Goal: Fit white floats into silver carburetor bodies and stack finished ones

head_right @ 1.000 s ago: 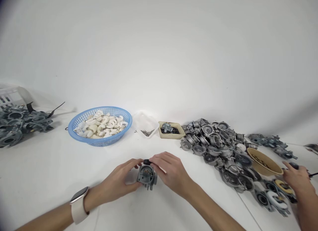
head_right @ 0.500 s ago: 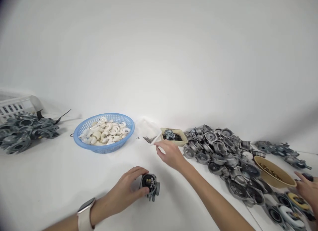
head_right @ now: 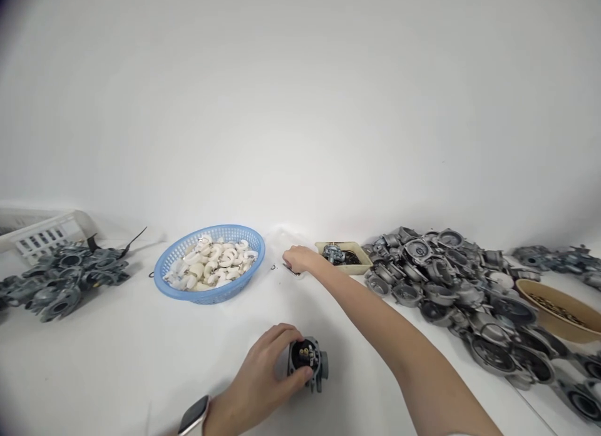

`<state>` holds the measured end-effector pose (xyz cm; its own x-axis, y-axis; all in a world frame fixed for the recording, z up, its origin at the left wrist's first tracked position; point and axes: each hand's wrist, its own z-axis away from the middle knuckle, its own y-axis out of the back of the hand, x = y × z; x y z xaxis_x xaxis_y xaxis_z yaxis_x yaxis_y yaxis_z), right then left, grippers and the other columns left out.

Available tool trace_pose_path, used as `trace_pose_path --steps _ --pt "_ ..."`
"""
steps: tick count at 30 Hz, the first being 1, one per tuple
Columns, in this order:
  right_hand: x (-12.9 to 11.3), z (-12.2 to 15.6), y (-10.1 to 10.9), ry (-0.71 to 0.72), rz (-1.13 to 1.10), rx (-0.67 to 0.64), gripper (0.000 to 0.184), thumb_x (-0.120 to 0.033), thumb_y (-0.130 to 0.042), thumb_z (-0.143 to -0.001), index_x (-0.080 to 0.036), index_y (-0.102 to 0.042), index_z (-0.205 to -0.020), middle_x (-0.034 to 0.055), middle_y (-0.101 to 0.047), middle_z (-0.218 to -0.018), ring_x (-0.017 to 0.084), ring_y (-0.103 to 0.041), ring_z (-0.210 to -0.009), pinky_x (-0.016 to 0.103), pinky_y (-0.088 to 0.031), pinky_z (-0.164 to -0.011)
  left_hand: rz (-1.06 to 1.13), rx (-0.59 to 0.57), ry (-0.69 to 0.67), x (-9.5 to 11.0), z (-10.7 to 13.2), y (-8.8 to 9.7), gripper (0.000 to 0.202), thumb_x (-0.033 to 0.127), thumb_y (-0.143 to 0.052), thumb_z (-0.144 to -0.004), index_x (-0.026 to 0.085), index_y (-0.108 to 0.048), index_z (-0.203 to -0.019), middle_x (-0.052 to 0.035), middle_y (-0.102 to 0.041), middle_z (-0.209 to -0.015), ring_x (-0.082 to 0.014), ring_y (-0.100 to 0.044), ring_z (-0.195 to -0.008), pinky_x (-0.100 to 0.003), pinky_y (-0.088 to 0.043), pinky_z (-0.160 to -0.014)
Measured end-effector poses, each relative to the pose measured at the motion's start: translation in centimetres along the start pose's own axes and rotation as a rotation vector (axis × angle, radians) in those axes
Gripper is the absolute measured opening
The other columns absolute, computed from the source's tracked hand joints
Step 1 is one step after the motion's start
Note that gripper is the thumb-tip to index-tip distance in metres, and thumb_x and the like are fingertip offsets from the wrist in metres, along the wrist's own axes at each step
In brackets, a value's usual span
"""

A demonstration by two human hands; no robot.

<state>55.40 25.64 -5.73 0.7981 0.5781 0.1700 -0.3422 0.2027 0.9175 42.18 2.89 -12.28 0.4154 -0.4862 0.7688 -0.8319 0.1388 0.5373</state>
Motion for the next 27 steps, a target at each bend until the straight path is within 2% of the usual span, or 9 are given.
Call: trace_pose_path --steps 4,12,22,27 --pt "-0.16 -0.07 -0.38 -0.017 0.012 -0.006 0.033 -0.034 -0.063 -0.097 -0.014 -0.06 -0.122 0.0091 -0.061 -0.121 0.02 -0.062 -0.106 0.04 -0.055 -0.092 -0.05 0.001 0.0 0.14 0.09 -0.04 0.033 0.025 -0.075 -0.08 0.026 -0.062 -0.11 -0.0018 -0.068 -0.109 -0.0249 -0.063 -0.1 -0.04 -0.05 -0.088" --pt "0.11 0.51 -0.19 -0.037 -0.012 -0.014 0.032 -0.035 -0.063 -0.097 -0.013 -0.061 -0.12 0.0094 -0.061 -0.12 0.02 -0.062 -0.106 0.04 -0.055 -0.092 -0.041 -0.005 0.017 0.48 0.16 0.12 0.027 0.025 -0.071 -0.084 0.025 -0.062 -0.109 -0.0034 -0.067 -0.11 -0.0226 -0.063 -0.1 -0.036 -0.052 -0.088" --pt "-0.44 0.09 0.34 -0.058 -0.025 -0.03 0.033 -0.035 -0.063 -0.097 -0.012 -0.061 -0.121 0.0096 -0.061 -0.121 0.02 -0.063 -0.106 0.04 -0.056 -0.092 -0.147 0.033 -0.088 -0.15 0.18 -0.08 0.026 0.03 -0.071 -0.087 0.024 -0.062 -0.111 -0.0058 -0.065 -0.114 -0.0237 -0.063 -0.103 -0.038 -0.053 -0.09" --pt "-0.1 0.06 0.19 -0.043 -0.034 -0.027 0.032 -0.035 -0.063 -0.097 -0.013 -0.061 -0.121 0.0089 -0.062 -0.12 0.02 -0.063 -0.106 0.04 -0.056 -0.092 -0.151 0.035 -0.082 -0.14 0.12 -0.19 0.028 0.029 -0.074 -0.085 0.023 -0.062 -0.109 -0.0048 -0.066 -0.111 -0.0232 -0.064 -0.1 -0.038 -0.054 -0.088"
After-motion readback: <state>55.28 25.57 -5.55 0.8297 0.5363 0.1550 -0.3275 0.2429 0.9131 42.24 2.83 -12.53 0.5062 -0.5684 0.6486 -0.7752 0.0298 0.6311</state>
